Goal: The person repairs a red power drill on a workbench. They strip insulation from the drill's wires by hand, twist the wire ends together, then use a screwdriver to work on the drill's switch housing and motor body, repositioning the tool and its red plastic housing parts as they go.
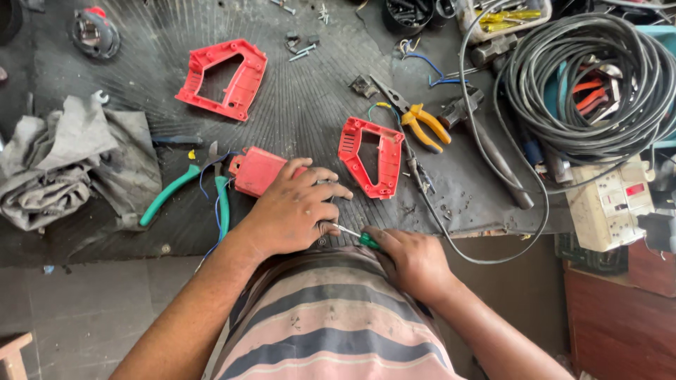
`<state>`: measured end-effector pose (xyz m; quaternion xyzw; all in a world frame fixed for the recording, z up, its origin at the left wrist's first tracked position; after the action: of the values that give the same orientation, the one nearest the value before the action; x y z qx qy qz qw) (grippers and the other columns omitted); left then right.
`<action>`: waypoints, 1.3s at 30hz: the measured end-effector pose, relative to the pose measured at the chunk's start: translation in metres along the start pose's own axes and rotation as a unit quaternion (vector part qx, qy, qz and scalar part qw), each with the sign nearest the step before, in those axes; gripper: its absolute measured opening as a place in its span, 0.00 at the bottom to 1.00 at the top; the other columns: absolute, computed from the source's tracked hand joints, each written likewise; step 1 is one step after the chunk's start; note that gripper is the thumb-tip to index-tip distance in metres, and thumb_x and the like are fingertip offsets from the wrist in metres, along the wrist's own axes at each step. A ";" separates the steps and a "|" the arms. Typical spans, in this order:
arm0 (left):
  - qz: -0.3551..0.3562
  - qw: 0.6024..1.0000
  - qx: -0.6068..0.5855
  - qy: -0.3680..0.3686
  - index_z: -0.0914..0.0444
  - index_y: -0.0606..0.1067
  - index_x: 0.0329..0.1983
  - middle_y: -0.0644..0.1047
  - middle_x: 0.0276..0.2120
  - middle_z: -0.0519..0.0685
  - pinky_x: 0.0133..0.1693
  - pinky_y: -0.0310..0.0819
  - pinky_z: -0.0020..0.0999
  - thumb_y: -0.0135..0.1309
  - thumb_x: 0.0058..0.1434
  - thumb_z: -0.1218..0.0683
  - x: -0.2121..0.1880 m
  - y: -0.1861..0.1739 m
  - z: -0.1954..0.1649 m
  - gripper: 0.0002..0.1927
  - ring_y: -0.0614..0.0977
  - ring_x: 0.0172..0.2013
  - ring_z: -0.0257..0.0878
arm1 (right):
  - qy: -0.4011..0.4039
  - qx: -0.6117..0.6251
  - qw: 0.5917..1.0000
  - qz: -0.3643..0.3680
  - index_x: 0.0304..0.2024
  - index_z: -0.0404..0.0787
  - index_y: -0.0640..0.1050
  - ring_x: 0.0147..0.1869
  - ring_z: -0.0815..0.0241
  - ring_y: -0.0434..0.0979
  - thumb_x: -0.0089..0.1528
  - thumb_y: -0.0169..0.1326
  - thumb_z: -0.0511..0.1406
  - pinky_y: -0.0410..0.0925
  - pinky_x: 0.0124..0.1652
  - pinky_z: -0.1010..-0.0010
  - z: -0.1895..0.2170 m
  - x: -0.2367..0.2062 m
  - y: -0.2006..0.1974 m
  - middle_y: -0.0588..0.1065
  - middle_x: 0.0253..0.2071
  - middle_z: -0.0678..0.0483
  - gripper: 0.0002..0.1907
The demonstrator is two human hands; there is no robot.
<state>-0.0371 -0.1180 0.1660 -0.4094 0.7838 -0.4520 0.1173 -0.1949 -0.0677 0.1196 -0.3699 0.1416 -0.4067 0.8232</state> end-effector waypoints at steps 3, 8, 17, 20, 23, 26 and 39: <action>0.001 1.000 -0.010 0.000 0.56 0.83 0.25 0.80 0.51 0.40 0.64 0.54 0.55 0.64 0.50 0.45 -0.003 -0.001 0.001 0.11 0.73 0.58 0.41 | 0.243 0.558 0.787 0.097 0.55 0.38 0.75 0.24 0.69 0.69 0.71 0.55 0.33 0.62 0.23 0.75 -0.034 -0.018 0.044 0.67 0.25 0.61 0.11; -0.012 1.000 -0.005 0.006 0.54 0.82 0.27 0.80 0.51 0.39 0.64 0.54 0.53 0.65 0.50 0.45 -0.005 -0.003 0.001 0.10 0.73 0.58 0.42 | 0.284 0.491 0.818 0.095 0.56 0.34 0.77 0.21 0.72 0.66 0.71 0.55 0.39 0.59 0.21 0.80 -0.045 -0.022 0.045 0.65 0.22 0.64 0.16; -0.013 1.000 -0.015 0.011 0.55 0.80 0.29 0.80 0.49 0.37 0.64 0.55 0.52 0.66 0.49 0.47 -0.007 -0.001 -0.001 0.10 0.73 0.58 0.41 | 0.293 0.710 0.617 0.173 0.51 0.29 0.76 0.30 0.62 0.75 0.74 0.52 0.36 0.67 0.30 0.71 -0.009 -0.026 0.057 0.75 0.31 0.51 0.13; -0.019 1.000 -0.004 0.006 0.56 0.79 0.30 0.80 0.49 0.37 0.64 0.55 0.51 0.66 0.49 0.50 -0.007 0.000 0.000 0.09 0.73 0.58 0.41 | 0.166 0.090 0.979 0.072 0.47 0.37 0.79 0.34 0.57 0.77 0.64 0.57 0.39 0.70 0.35 0.65 -0.017 -0.010 0.009 0.77 0.33 0.48 0.13; -0.014 1.000 0.001 0.009 0.55 0.79 0.29 0.80 0.49 0.37 0.64 0.55 0.51 0.65 0.47 0.52 -0.006 0.002 -0.001 0.08 0.74 0.58 0.41 | 0.171 0.067 0.983 0.025 0.47 0.38 0.79 0.36 0.52 0.78 0.63 0.57 0.38 0.70 0.36 0.62 -0.007 -0.010 -0.001 0.78 0.34 0.47 0.14; -0.028 0.999 0.006 0.019 0.55 0.78 0.30 0.80 0.49 0.37 0.64 0.56 0.51 0.65 0.47 0.54 -0.008 -0.002 -0.004 0.08 0.74 0.58 0.41 | 0.191 0.130 0.971 0.061 0.48 0.36 0.79 0.35 0.51 0.78 0.65 0.56 0.36 0.72 0.37 0.62 -0.006 -0.007 0.006 0.77 0.33 0.49 0.12; -0.028 0.999 0.019 0.029 0.56 0.82 0.27 0.79 0.45 0.38 0.62 0.56 0.54 0.64 0.51 0.43 -0.004 0.001 -0.006 0.13 0.74 0.55 0.41 | 0.314 0.301 0.900 0.018 0.48 0.37 0.74 0.24 0.58 0.70 0.60 0.59 0.33 0.65 0.23 0.67 -0.041 -0.021 0.024 0.70 0.28 0.55 0.15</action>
<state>-0.0382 -0.1109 0.1678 -0.4153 0.7667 -0.4814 0.0896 -0.2167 -0.0619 0.0726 0.0452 0.2696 -0.5104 0.8153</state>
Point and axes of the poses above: each hand's wrist, its own x-axis towards the middle knuckle, its own y-axis out of the palm, z = x × y, the point moved 10 cm from there along x, towards the middle knuckle
